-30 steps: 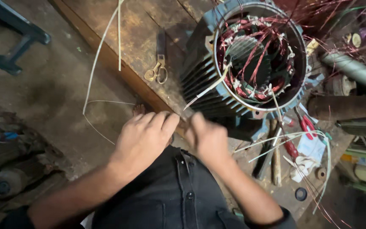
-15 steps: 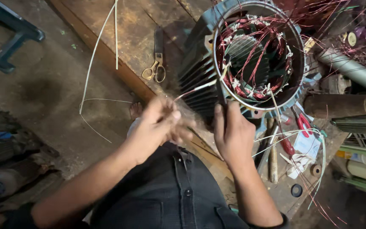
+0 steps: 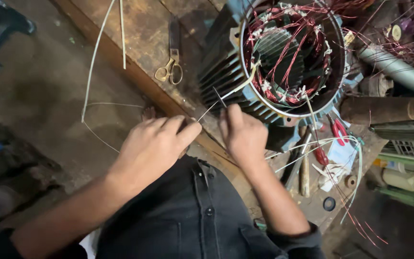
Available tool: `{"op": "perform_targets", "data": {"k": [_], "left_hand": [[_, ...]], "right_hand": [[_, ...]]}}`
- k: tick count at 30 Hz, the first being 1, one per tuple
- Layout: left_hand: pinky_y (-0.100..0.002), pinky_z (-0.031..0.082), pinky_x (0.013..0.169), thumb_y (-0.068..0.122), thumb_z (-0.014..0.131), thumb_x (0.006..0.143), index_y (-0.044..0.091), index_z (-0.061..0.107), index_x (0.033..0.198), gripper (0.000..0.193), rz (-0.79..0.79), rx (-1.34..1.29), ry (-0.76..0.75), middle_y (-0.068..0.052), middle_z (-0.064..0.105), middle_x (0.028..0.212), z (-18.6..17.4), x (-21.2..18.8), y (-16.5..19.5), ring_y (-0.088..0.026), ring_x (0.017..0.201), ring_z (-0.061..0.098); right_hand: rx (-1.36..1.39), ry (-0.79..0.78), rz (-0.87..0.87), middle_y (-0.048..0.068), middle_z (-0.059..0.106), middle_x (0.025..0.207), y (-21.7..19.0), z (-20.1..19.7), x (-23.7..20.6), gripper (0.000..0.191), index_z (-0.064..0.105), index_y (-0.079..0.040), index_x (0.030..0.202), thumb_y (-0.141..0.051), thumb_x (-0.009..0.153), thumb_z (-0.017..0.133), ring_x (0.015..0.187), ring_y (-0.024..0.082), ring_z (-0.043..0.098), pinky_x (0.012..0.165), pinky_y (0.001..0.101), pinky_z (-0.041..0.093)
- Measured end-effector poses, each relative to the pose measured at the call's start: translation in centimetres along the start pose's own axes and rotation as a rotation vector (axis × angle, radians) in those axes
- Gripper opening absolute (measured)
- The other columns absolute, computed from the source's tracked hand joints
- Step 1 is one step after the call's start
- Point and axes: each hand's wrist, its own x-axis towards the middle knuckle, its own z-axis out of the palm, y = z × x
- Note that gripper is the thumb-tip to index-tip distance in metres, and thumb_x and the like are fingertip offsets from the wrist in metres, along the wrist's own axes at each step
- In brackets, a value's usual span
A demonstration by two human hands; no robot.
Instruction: The person works on a motor stator, stripping insulation from copper wires using a knife and arranging the wires within the stator slots. The person uses a knife to scrape the insulation off the wire ends and then places the wires into the stator.
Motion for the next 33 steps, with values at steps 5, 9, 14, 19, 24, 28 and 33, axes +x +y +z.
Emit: {"op": "perform_targets", "data": {"k": [5, 9, 14, 19, 24, 28, 33], "left_hand": [[-0.043, 0.052, 0.081, 0.016, 0.066, 0.081, 0.011, 0.064, 0.112, 0.032, -0.002, -0.019, 0.023, -0.009, 0.065, 0.092, 0.3, -0.5, 0.1, -0.027, 0.090, 0.065], [-0.040, 0.052, 0.080, 0.014, 0.065, 0.084, 0.011, 0.064, 0.111, 0.028, 0.009, 0.098, -0.008, -0.007, 0.065, 0.089, 1.2, -0.5, 0.8, -0.025, 0.088, 0.066], [-0.040, 0.055, 0.069, 0.022, 0.058, 0.103, 0.012, 0.064, 0.109, 0.013, -0.335, -0.371, -0.115, -0.008, 0.072, 0.091, 2.6, 1.1, 1.2, -0.027, 0.080, 0.073], [-0.036, 0.064, 0.061, 0.022, 0.051, 0.100, 0.017, 0.063, 0.119, 0.023, -0.541, -0.929, 0.023, -0.005, 0.076, 0.110, 0.8, 0.4, 0.5, -0.019, 0.078, 0.080], [-0.041, 0.058, 0.066, 0.027, 0.072, 0.075, 0.018, 0.065, 0.114, 0.041, 0.001, 0.058, -0.023, -0.015, 0.066, 0.102, -1.2, -0.2, -0.1, -0.030, 0.070, 0.072], [-0.041, 0.057, 0.066, 0.029, 0.071, 0.080, 0.019, 0.065, 0.107, 0.030, -0.025, 0.132, -0.118, -0.009, 0.061, 0.090, -1.1, 0.1, 0.2, -0.028, 0.071, 0.071], [-0.040, 0.050, 0.070, 0.026, 0.068, 0.081, 0.017, 0.065, 0.107, 0.028, 0.041, 0.139, -0.032, -0.007, 0.060, 0.086, -0.7, 0.0, 0.0, -0.025, 0.076, 0.065]], "right_hand": [[0.165, -0.053, -0.095, 0.016, 0.061, 0.068, -0.1, -0.1, 0.3, 0.021, 0.054, -0.007, 0.093, -0.018, 0.095, 0.071, 0.062, 0.038, 0.064, 0.056, 0.0464, 0.050], [0.131, -0.038, -0.073, 0.016, 0.063, 0.070, -0.3, -0.9, -0.1, 0.016, 0.056, -0.008, 0.095, -0.016, 0.092, 0.070, 0.063, 0.037, 0.065, 0.056, 0.0461, 0.050], [0.127, -0.105, -0.050, 0.015, 0.064, 0.069, 0.0, -2.9, -0.7, 0.018, 0.057, -0.007, 0.096, -0.018, 0.096, 0.072, 0.058, 0.036, 0.065, 0.051, 0.0456, 0.050], [-0.139, 0.153, -0.042, 0.012, 0.061, 0.064, -0.9, -5.2, -0.6, 0.018, 0.063, -0.004, 0.112, -0.014, 0.099, 0.071, 0.053, 0.031, 0.063, 0.049, 0.0437, 0.047], [-0.154, 0.034, -0.108, 0.011, 0.063, 0.066, -2.5, -3.7, 0.8, 0.018, 0.061, -0.008, 0.105, -0.018, 0.095, 0.072, 0.055, 0.030, 0.064, 0.048, 0.0438, 0.047], [0.034, -0.080, -0.101, 0.012, 0.063, 0.068, -1.9, -2.5, 0.1, 0.022, 0.059, -0.009, 0.103, -0.017, 0.086, 0.072, 0.059, 0.034, 0.065, 0.051, 0.0463, 0.048], [0.084, -0.025, -0.026, 0.013, 0.063, 0.070, -0.1, -1.6, -1.1, 0.014, 0.058, -0.009, 0.099, -0.012, 0.091, 0.069, 0.061, 0.034, 0.067, 0.054, 0.0445, 0.050]]}}
